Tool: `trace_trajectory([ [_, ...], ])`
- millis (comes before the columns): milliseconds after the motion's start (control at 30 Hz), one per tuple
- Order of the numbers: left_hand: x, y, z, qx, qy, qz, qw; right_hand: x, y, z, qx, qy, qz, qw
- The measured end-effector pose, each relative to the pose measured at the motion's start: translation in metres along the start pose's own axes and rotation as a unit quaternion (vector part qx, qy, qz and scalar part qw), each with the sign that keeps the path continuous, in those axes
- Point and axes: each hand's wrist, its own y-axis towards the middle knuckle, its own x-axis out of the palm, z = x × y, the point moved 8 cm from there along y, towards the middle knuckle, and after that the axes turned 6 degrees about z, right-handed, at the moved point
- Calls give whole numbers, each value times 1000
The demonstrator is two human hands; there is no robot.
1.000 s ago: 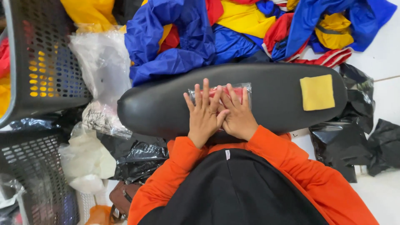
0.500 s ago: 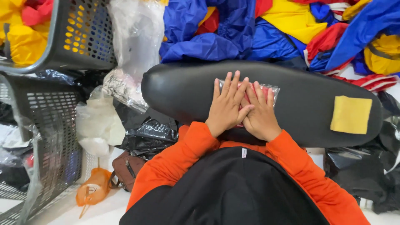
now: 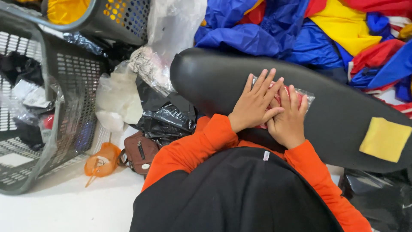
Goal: Folding a red fabric item, placing it into a clear plastic bag and then a black mailer, followed by trimming loose threads from a yellow fabric item with scissors.
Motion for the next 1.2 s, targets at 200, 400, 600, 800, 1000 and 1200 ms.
trace_trajectory([
  [200,-133,-14,-86,-71,-64,303,948,-12,0,-9,-21,-5,22,1000],
  [400,-112,-190,-335,-452,35,499,739,-10,-1,-7,-21,3,23,999],
  [600,-20,-330,-386,-745,76,27,662,-5,-7,1,-19,4,40,999],
  [800,-32,-327,-401,-720,74,74,686,-5,-6,2,-11,26,28,999],
  [1000,26,-336,-466,-626,-79,40,774,-10,-3,-2,-5,34,24,999],
  [1200,-14,-307,-405,-684,20,-49,728,-10,-1,-2,-5,43,23,999],
])
